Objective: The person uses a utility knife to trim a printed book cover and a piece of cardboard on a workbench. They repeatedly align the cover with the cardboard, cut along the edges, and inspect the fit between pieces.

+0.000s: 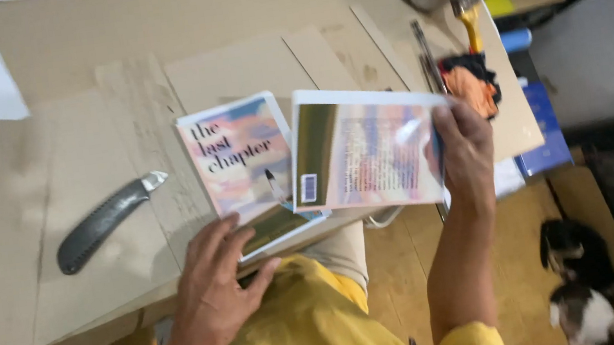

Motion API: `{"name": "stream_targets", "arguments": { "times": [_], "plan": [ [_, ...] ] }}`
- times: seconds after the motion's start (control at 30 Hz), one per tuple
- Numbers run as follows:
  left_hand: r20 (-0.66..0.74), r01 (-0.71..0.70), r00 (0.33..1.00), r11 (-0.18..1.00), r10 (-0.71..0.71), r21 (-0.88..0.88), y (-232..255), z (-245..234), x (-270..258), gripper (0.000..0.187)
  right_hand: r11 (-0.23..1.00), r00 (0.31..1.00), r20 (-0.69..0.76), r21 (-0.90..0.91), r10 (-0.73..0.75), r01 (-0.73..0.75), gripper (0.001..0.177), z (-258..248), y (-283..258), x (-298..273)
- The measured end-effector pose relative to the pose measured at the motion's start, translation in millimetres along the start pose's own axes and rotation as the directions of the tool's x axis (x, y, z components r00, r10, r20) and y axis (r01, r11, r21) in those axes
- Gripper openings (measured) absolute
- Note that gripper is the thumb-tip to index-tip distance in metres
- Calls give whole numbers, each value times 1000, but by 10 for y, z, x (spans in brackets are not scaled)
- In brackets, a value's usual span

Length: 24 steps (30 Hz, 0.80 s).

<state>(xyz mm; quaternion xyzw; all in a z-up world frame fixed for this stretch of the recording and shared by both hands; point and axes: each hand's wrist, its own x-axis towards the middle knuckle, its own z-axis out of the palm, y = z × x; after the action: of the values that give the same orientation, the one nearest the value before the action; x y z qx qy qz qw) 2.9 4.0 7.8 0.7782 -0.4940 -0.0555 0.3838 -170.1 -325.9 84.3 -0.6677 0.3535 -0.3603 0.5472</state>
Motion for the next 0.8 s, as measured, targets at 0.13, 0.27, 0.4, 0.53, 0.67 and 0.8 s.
{"name": "stream_targets", "arguments": {
  "times": [0.13, 0.27, 0.4, 0.53, 0.67, 0.8],
  "plan": [
    [26, 40, 999, 997, -39, -61, 144, -435, 200, 63, 991, 964, 267, -129, 11, 25, 18, 190, -264, 61],
    [191, 336, 942, 752, -277, -567, 217, -687, 387, 51, 983, 821, 557, -182, 124, -25, 16, 499, -435, 135],
    [329, 418, 907, 478, -261, -773, 191, -451, 505, 67, 989, 688, 726, -108, 8, 102, 7, 925, -589, 65],
    [273, 312, 950, 541, -153, -781, 229, -342, 533, 33, 990, 647, 762, -93, 3, 105, 15, 1024, -474, 139],
    [97, 230, 948, 442, -303, -867, -3, -209, 437, 24, 957, 778, 626, 187, 57, -221, 69, 770, 106, 383],
    [23, 190, 933, 437, -360, -879, -118, -190, 416, 25, 972, 727, 677, 76, 113, -222, 95, 763, 240, 169]
  ]
}}
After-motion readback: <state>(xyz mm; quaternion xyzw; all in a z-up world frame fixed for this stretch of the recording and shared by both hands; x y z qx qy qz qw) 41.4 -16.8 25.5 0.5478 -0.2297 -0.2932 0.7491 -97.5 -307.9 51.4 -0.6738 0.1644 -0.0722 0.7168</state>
